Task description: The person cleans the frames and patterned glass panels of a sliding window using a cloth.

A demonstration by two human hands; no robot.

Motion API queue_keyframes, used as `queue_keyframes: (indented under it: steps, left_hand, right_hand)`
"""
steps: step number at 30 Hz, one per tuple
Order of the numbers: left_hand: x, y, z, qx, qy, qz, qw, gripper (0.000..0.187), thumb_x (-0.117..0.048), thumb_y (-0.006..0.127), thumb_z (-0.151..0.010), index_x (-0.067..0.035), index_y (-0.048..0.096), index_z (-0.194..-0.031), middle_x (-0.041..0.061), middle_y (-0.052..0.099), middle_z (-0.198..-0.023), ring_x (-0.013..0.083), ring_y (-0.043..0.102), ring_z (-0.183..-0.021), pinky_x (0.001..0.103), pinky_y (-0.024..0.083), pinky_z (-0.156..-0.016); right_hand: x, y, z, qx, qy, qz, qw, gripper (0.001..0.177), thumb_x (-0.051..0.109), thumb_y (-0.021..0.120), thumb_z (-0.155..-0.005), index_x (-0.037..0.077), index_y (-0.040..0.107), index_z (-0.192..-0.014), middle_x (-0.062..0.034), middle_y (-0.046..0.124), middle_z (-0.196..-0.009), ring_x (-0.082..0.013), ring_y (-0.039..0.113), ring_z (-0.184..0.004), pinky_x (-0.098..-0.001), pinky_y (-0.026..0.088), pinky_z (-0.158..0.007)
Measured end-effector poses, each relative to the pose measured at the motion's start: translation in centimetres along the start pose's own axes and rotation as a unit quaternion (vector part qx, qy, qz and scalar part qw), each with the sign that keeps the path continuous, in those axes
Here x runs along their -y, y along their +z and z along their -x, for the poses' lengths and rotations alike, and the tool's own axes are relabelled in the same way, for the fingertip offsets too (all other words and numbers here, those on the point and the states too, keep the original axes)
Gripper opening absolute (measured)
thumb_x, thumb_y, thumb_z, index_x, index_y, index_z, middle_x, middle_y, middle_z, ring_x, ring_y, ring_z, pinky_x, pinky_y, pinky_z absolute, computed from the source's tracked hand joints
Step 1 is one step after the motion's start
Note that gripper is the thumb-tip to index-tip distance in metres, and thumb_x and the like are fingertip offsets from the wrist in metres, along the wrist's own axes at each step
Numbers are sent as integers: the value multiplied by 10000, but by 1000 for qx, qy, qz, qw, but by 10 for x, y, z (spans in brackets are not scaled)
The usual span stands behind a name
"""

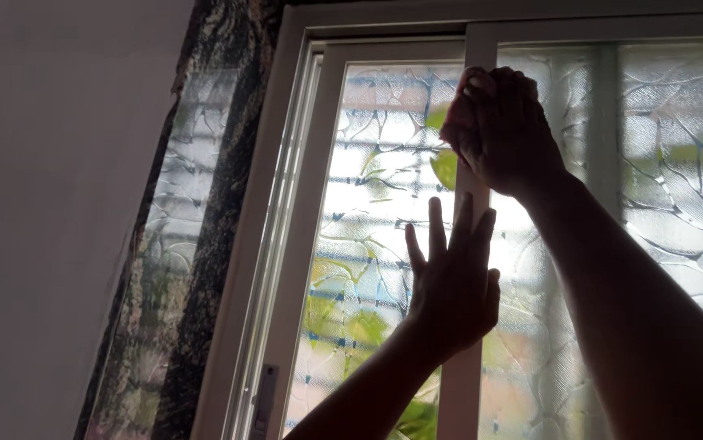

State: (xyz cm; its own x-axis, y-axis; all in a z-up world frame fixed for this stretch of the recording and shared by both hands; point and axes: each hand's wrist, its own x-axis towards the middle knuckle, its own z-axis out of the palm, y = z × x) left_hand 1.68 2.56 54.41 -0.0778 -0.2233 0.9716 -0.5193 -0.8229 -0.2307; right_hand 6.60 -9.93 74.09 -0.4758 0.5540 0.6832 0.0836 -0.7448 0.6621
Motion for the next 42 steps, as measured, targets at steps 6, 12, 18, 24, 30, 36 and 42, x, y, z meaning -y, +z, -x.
queue_keyframes:
  steps: [6, 12, 18, 24, 30, 36, 42]
  left_hand:
    - [3, 10, 12, -41, 23, -15, 999, 697, -193, 604, -897, -1, 385, -1530, 285, 225, -1668, 545, 111, -1559, 772, 53, -1170]
    - [7, 12, 14, -62, 31, -14, 997, 687, -189, 589, -912, -7, 401, -1547, 290, 251, -1679, 556, 138, -1569, 772, 62, -1188]
    - [9, 13, 15, -48, 32, -13, 998, 686, -221, 580, -913, -12, 422, -1547, 294, 281, -1674, 558, 167, -1585, 784, 91, -1207]
    - [8, 10, 14, -40, 5, -8, 999, 722, -238, 589, -853, -42, 451, -1535, 271, 296, -1669, 570, 164, -1555, 783, 95, -1172]
    - [7, 13, 7, -36, 8, -1, 999, 722, -426, 620, -908, -66, 444, -1508, 245, 282, -1650, 546, 139, -1536, 790, 67, -1145]
    - [-5, 19, 8, -63, 12, -114, 991, 706, -435, 635, -898, -121, 477, -1510, 173, 308, -1664, 482, 207, -1542, 775, 83, -1159]
    - [-35, 14, -9, -61, 29, -192, 979, 670, -480, 646, -912, -44, 561, -1415, 225, 384, -1573, 467, 327, -1476, 805, 89, -1171]
  right_hand:
    - [-31, 24, -36, 26, 49, 9, 998, 728, 428, 692, -996, -10, 450, -1526, -298, 421, -1508, -501, 400, -1404, -610, 332, -1199]
    - [-48, 55, -59, 9, 104, 85, 991, 687, 515, 583, -1028, 53, 468, -1523, -309, 382, -1560, -522, 324, -1435, -616, 293, -1145]
    - [-55, 56, -66, 70, 125, 88, 986, 668, 519, 470, -1078, 124, 413, -1614, -256, 351, -1645, -500, 271, -1522, -627, 250, -1194]
    - [-76, 36, -67, 80, 113, 69, 988, 767, 619, 455, -1037, 126, 359, -1617, -191, 394, -1608, -413, 320, -1495, -667, 250, -1154]
    - [-125, 16, -29, 109, 129, 131, 977, 794, 653, 458, -982, 227, 365, -1646, -151, 394, -1621, -375, 329, -1481, -722, 239, -1107]
    - [-175, -18, 22, 76, 144, 143, 976, 737, 606, 494, -973, 217, 446, -1597, -196, 415, -1601, -412, 352, -1455, -737, 278, -1068]
    - [-237, -50, 63, 136, 170, 188, 958, 630, 551, 519, -1044, 145, 528, -1527, -201, 490, -1550, -407, 419, -1450, -741, 318, -1056]
